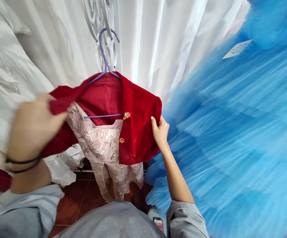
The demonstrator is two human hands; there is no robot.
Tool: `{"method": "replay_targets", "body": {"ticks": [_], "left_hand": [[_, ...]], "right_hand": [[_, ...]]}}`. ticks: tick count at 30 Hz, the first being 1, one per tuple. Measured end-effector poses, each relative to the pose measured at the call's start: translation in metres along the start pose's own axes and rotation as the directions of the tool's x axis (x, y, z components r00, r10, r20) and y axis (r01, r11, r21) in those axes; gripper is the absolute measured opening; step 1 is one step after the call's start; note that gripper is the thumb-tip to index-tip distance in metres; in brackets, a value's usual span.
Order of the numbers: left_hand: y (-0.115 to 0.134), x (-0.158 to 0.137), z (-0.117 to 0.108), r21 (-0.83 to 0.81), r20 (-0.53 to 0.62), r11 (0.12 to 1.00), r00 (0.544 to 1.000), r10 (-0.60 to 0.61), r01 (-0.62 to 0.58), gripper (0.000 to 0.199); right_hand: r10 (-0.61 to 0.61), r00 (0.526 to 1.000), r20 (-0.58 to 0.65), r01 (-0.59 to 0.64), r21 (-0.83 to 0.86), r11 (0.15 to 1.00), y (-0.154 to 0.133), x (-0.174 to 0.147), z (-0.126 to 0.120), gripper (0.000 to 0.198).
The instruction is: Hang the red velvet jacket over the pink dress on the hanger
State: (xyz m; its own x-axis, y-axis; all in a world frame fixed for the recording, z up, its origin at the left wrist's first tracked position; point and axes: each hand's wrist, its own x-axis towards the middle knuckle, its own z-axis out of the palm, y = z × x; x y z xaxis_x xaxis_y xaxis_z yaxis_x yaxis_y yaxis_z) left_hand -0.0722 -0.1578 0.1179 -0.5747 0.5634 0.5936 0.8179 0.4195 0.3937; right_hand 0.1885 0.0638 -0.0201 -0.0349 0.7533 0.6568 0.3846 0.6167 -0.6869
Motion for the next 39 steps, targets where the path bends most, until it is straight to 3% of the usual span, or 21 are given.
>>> {"method": "replay_targets", "body": {"ticks": [2,4,8,10,12,14,16,18,22,25,27,30,32,34,35,37,39], "left_hand": [[0.017,-0.013,0.029,0.142,0.131,0.99,0.991,-0.004,-0.015,0.018],[0.025,-0.015,0.054,0.081,0.145,0.994,0.988,0.059,-0.072,0.008],[0.016,-0.012,0.071,-0.269,-0.08,0.949,0.986,0.148,-0.164,0.011],[0.003,-0.02,0.071,-0.371,-0.211,0.906,0.969,0.13,-0.203,0.03],[-0.014,-0.034,0.074,-0.383,-0.275,0.905,0.958,0.081,-0.186,0.05],[-0.032,-0.049,0.081,-0.316,-0.246,0.943,0.969,0.022,-0.101,0.049],[-0.051,-0.06,0.092,-0.197,-0.184,0.98,0.983,-0.008,-0.029,0.031],[-0.07,-0.064,0.103,-0.156,-0.166,0.987,0.986,0.007,-0.033,0.018],[-0.109,-0.055,0.109,-0.418,-0.205,0.909,0.975,-0.091,-0.003,0.023],[-0.134,-0.051,0.083,-0.458,-0.335,0.888,0.915,-0.222,0.048,0.024],[-0.137,-0.061,0.056,-0.392,-0.48,0.92,0.848,-0.226,0.023,0.025],[-0.109,-0.094,0.024,-0.226,-0.595,0.974,0.795,-0.12,-0.023,0.022],[-0.071,-0.117,0.022,-0.127,-0.525,0.983,0.85,0.046,-0.131,0.018],[-0.028,-0.13,0.038,-0.24,-0.328,0.895,0.899,0.291,-0.377,0.021],[-0.008,-0.13,0.052,-0.289,-0.263,0.856,0.895,0.36,-0.429,0.02],[0.02,-0.121,0.084,-0.287,-0.156,0.853,0.899,0.408,-0.437,0.019],[0.032,-0.106,0.114,-0.238,-0.048,0.901,0.931,0.363,-0.363,0.016]], "right_hand": [[0.005,1.0,-0.004,-0.004,0.017,1.0,0.0,-0.002,0.002,0.035],[0.006,1.0,-0.02,-0.005,0.045,0.999,0.0,0.0,0.003,0.034],[0.038,0.999,0.001,-0.038,-0.105,0.994,-0.007,0.011,-0.004,0.037],[0.099,0.995,0.022,-0.089,-0.276,0.957,-0.014,0.016,-0.009,0.042],[0.112,0.991,-0.074,-0.132,-0.392,0.911,-0.025,0.017,-0.01,0.045],[-0.009,0.974,-0.228,-0.09,-0.421,0.903,-0.043,0.014,-0.003,0.057],[-0.209,0.944,-0.257,0.09,-0.406,0.909,-0.069,0.008,0.013,0.066],[-0.384,0.917,-0.112,0.321,-0.366,0.873,-0.1,0.005,0.035,0.062],[-0.578,0.782,0.231,0.623,-0.312,0.718,-0.155,0.023,0.078,0.055],[-0.628,0.689,0.361,0.722,-0.278,0.633,-0.174,0.045,0.097,0.054],[-0.631,0.676,0.381,0.734,-0.268,0.624,-0.177,0.055,0.102,0.054],[-0.62,0.691,0.373,0.72,-0.276,0.637,-0.177,0.057,0.103,0.053],[-0.615,0.696,0.37,0.715,-0.28,0.641,-0.178,0.054,0.101,0.05],[-0.61,0.697,0.375,0.714,-0.284,0.641,-0.18,0.052,0.098,0.05],[-0.608,0.696,0.382,0.714,-0.279,0.642,-0.181,0.053,0.096,0.051],[-0.608,0.685,0.402,0.72,-0.238,0.652,-0.18,0.055,0.09,0.052],[-0.635,0.656,0.408,0.729,-0.127,0.672,-0.175,0.058,0.083,0.052]]}}
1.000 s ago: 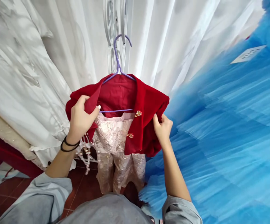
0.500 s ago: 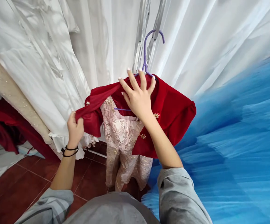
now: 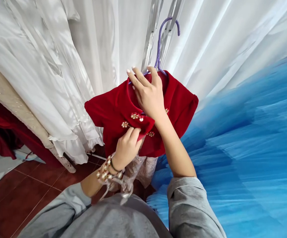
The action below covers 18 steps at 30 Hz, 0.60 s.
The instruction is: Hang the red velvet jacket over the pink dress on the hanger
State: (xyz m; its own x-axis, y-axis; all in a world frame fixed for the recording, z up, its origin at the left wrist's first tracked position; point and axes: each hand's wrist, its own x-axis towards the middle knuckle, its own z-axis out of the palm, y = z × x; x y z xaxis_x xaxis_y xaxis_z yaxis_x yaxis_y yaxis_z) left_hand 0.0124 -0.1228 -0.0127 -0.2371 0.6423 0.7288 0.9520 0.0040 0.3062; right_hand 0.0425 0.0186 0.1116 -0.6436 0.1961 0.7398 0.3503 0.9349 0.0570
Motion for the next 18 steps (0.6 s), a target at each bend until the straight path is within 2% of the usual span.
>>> {"method": "replay_targets", "body": {"ticks": [2,5,7,9,11,13,14,15,16,17,18], "left_hand": [[-0.011,0.01,0.022,0.031,0.056,0.995,0.994,-0.092,0.09,0.016],[-0.024,0.007,0.04,0.008,0.068,0.99,0.988,-0.139,0.139,0.02],[-0.022,-0.005,0.046,-0.034,0.053,0.99,0.989,-0.135,0.137,0.026],[-0.014,-0.023,0.044,-0.102,0.026,0.983,0.988,-0.15,0.152,0.034],[-0.009,-0.044,0.029,-0.257,0.011,0.952,0.985,-0.171,0.168,0.047],[-0.021,-0.064,0.0,-0.499,-0.04,0.849,0.974,-0.224,0.175,0.055],[-0.034,-0.071,-0.017,-0.63,-0.1,0.755,0.946,-0.31,0.181,0.05],[-0.053,-0.076,-0.034,-0.725,-0.183,0.672,0.898,-0.401,0.152,0.042],[-0.074,-0.078,-0.048,-0.804,-0.255,0.581,0.808,-0.531,0.127,0.037],[-0.098,-0.076,-0.058,-0.823,-0.329,0.557,0.708,-0.625,0.11,0.034],[-0.121,-0.071,-0.062,-0.798,-0.351,0.583,0.669,-0.655,0.153,0.047]], "right_hand": [[-0.016,0.997,-0.08,0.031,0.182,0.983,0.003,-0.01,-0.002,0.049],[0.176,0.957,-0.232,-0.046,0.474,0.879,-0.006,-0.031,0.001,0.042],[0.277,0.947,-0.159,-0.136,0.585,0.799,-0.02,-0.044,0.006,0.036],[0.256,0.967,0.013,-0.207,0.631,0.748,-0.033,-0.053,0.012,0.029],[0.23,0.961,0.154,-0.273,0.673,0.688,-0.041,-0.057,0.013,0.026],[0.246,0.951,0.185,-0.301,0.735,0.608,-0.043,-0.06,0.011,0.025],[0.262,0.95,0.171,-0.295,0.767,0.57,-0.042,-0.062,0.009,0.023],[0.273,0.948,0.166,-0.292,0.795,0.531,-0.041,-0.064,0.008,0.022],[0.281,0.942,0.182,-0.303,0.82,0.485,-0.039,-0.066,0.009,0.023],[0.287,0.932,0.223,-0.333,0.842,0.426,-0.038,-0.069,0.011,0.024],[0.291,0.914,0.283,-0.377,0.857,0.351,-0.037,-0.072,0.015,0.027]]}}
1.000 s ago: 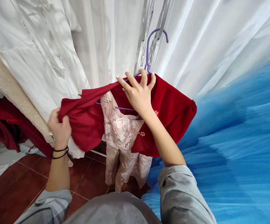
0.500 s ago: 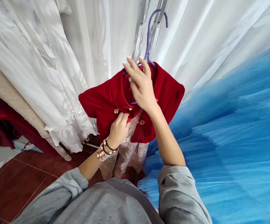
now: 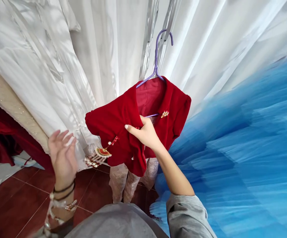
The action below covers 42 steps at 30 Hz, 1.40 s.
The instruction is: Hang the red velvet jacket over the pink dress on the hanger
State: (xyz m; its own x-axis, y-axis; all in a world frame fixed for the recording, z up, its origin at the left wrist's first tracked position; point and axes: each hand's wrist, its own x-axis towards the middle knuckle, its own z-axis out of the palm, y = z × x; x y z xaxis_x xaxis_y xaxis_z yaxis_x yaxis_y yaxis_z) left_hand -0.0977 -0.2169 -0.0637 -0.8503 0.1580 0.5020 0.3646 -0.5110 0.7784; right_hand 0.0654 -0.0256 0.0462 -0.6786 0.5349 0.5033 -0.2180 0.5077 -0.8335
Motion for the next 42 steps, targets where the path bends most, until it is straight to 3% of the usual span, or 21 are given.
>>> {"method": "replay_targets", "body": {"ticks": [1,2,4,6,7,9,12,15,17,19,20,22,23,24,25,28,30,33,37,40,42], "left_hand": [[-0.012,0.017,-0.004,0.084,0.033,0.996,0.999,-0.008,0.005,0.056],[-0.026,0.03,-0.004,0.149,0.172,0.988,0.982,-0.076,0.05,0.056],[-0.055,0.044,0.01,0.274,0.42,0.95,0.871,-0.256,0.147,0.051],[-0.076,0.046,0.028,0.378,0.519,0.907,0.769,-0.373,0.185,0.04],[-0.083,0.045,0.035,0.407,0.528,0.894,0.751,-0.397,0.187,0.032],[-0.087,0.044,0.038,0.426,0.491,0.887,0.777,-0.393,0.179,0.019],[-0.073,0.047,0.015,0.444,0.326,0.88,0.885,-0.333,0.167,0.016],[-0.037,0.047,-0.022,0.479,0.162,0.877,0.978,-0.132,0.039,0.02],[-0.006,0.044,-0.044,0.532,0.207,0.841,0.978,-0.017,-0.098,0.019],[0.024,0.043,-0.06,0.557,0.437,0.811,0.894,-0.102,-0.18,0.022],[0.036,0.045,-0.064,0.561,0.575,0.802,0.793,-0.201,-0.204,0.026],[0.053,0.054,-0.066,0.557,0.76,0.793,0.536,-0.368,-0.245,0.04],[0.058,0.059,-0.062,0.553,0.791,0.791,0.463,-0.4,-0.262,0.047],[0.061,0.065,-0.055,0.548,0.796,0.793,0.458,-0.395,-0.268,0.052],[0.062,0.069,-0.045,0.537,0.78,0.802,0.514,-0.356,-0.26,0.057],[0.063,0.072,0.0,0.488,0.642,0.838,0.751,-0.156,-0.243,0.064],[0.065,0.065,0.03,0.478,0.574,0.831,0.817,-0.05,-0.285,0.068],[0.063,0.059,0.062,0.532,0.537,0.753,0.842,0.054,-0.387,0.068],[0.05,0.071,0.075,0.518,0.495,0.721,0.849,0.185,-0.46,0.042],[0.045,0.076,0.078,0.479,0.487,0.739,0.844,0.224,-0.473,0.037],[0.046,0.069,0.079,0.504,0.468,0.718,0.851,0.24,-0.48,0.041]], "right_hand": [[0.068,0.997,0.02,-0.069,0.072,0.995,0.006,0.0,0.002,0.029],[0.133,0.99,0.037,-0.137,0.143,0.98,0.013,0.0,0.004,0.032],[0.221,0.975,0.039,-0.223,0.266,0.938,0.027,0.002,0.011,0.036],[0.276,0.96,0.037,-0.272,0.347,0.898,0.038,0.005,0.017,0.042],[0.295,0.955,0.039,-0.288,0.37,0.883,0.041,0.007,0.019,0.044],[0.316,0.948,0.028,-0.302,0.38,0.874,0.044,0.008,0.022,0.045],[0.306,0.952,-0.002,-0.286,0.352,0.891,0.041,0.007,0.027,0.044],[0.293,0.956,0.004,-0.272,0.384,0.882,0.038,0.008,0.033,0.049],[0.312,0.95,0.024,-0.291,0.436,0.852,0.039,0.011,0.037,0.055],[0.328,0.943,0.05,-0.308,0.497,0.811,0.043,0.013,0.036,0.061],[0.324,0.944,0.068,-0.309,0.529,0.791,0.045,0.013,0.034,0.063],[0.284,0.952,0.111,-0.294,0.584,0.757,0.048,0.011,0.028,0.068],[0.255,0.956,0.141,-0.288,0.593,0.752,0.05,0.008,0.024,0.071],[0.227,0.957,0.178,-0.289,0.582,0.76,0.052,0.005,0.02,0.073],[0.2,0.956,0.213,-0.287,0.55,0.784,0.054,0.001,0.018,0.074],[0.18,0.946,0.269,-0.28,0.398,0.874,0.06,-0.009,0.015,0.068],[0.23,0.942,0.246,-0.305,0.335,0.891,0.062,-0.017,0.016,0.058],[0.278,0.945,0.169,-0.32,0.317,0.893,0.056,-0.028,0.012,0.049],[0.138,0.986,-0.093,-0.113,0.235,0.965,0.037,-0.035,-0.01,0.031],[0.035,0.947,-0.32,0.02,0.165,0.986,0.038,-0.023,-0.021,0.025],[0.046,0.939,-0.341,0.011,0.164,0.986,0.048,-0.011,-0.02,0.025]]}}
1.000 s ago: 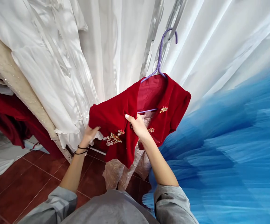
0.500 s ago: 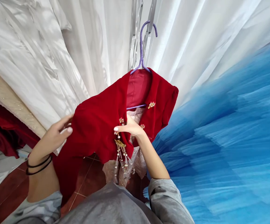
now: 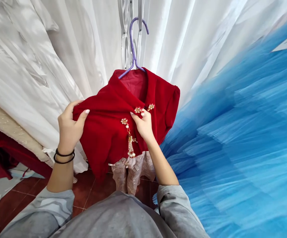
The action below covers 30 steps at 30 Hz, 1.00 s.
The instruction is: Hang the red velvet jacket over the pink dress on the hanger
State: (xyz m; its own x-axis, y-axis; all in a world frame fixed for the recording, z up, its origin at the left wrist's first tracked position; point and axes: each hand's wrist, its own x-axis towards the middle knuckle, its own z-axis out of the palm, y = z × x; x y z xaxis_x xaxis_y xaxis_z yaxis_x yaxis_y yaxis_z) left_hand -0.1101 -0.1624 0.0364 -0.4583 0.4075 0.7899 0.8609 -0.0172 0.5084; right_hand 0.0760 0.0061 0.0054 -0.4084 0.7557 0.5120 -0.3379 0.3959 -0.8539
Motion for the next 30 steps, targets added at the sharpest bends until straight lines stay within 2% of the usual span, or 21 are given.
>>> {"method": "replay_targets", "body": {"ticks": [2,4,6,8,10,11,12,13,15,17,19,21,24,27,30], "left_hand": [[0.003,-0.008,0.002,0.047,-0.003,0.999,1.0,-0.021,0.021,0.046],[-0.004,-0.014,0.003,0.067,0.014,0.996,0.998,-0.066,0.065,0.048],[-0.025,-0.01,0.004,0.012,0.064,0.994,0.992,-0.107,0.106,0.051],[-0.054,0.002,0.005,-0.113,0.173,0.98,0.975,-0.141,0.162,0.06],[-0.077,0.017,0.007,-0.224,0.274,0.951,0.95,-0.148,0.213,0.065],[-0.084,0.025,0.009,-0.244,0.273,0.946,0.951,-0.145,0.215,0.063],[-0.085,0.03,0.01,-0.231,0.224,0.955,0.965,-0.133,0.186,0.06],[-0.08,0.035,0.013,-0.188,0.144,0.974,0.984,-0.101,0.127,0.055],[-0.058,0.038,0.018,-0.052,0.01,0.998,1.0,0.028,-0.027,0.05],[-0.028,0.038,0.027,0.061,0.031,0.984,0.985,0.168,-0.169,0.053],[-0.004,0.039,0.037,0.1,0.125,0.963,0.963,0.237,-0.25,0.061],[0.006,0.043,0.047,0.123,0.156,0.956,0.957,0.246,-0.266,0.066],[0.0,0.053,0.06,0.129,0.133,0.961,0.965,0.227,-0.244,0.065],[-0.01,0.059,0.067,0.115,0.129,0.968,0.97,0.206,-0.221,0.064],[-0.009,0.057,0.067,0.11,0.14,0.965,0.965,0.221,-0.237,0.067]], "right_hand": [[0.058,0.997,0.045,-0.059,0.005,0.998,0.013,0.007,0.006,0.034],[0.074,0.994,0.077,-0.073,-0.017,0.997,0.022,0.006,0.011,0.046],[0.007,0.997,0.083,0.001,-0.094,0.996,0.025,-0.002,0.013,0.053],[-0.059,0.989,0.133,0.087,-0.215,0.973,0.02,-0.013,0.012,0.061],[-0.059,0.981,0.186,0.118,-0.323,0.939,0.011,-0.023,0.009,0.072],[-0.057,0.983,0.174,0.118,-0.367,0.923,0.007,-0.027,0.007,0.074],[-0.078,0.99,0.116,0.119,-0.409,0.905,0.003,-0.03,0.004,0.073],[-0.134,0.991,0.019,0.128,-0.457,0.88,-0.001,-0.03,0.002,0.069],[-0.306,0.934,-0.184,0.141,-0.598,0.789,-0.002,-0.026,-0.003,0.062],[-0.409,0.874,-0.264,0.094,-0.733,0.674,0.002,-0.018,-0.008,0.065],[-0.387,0.884,-0.261,0.049,-0.772,0.634,0.007,-0.01,-0.016,0.065],[-0.325,0.908,-0.266,0.036,-0.721,0.692,0.006,-0.008,-0.025,0.057],[-0.3,0.903,-0.308,0.063,-0.594,0.802,-0.014,-0.019,-0.028,0.045],[-0.266,0.926,-0.267,0.082,-0.546,0.834,-0.031,-0.032,-0.007,0.045],[-0.173,0.976,-0.13,0.069,-0.569,0.82,-0.021,-0.029,0.019,0.05]]}}
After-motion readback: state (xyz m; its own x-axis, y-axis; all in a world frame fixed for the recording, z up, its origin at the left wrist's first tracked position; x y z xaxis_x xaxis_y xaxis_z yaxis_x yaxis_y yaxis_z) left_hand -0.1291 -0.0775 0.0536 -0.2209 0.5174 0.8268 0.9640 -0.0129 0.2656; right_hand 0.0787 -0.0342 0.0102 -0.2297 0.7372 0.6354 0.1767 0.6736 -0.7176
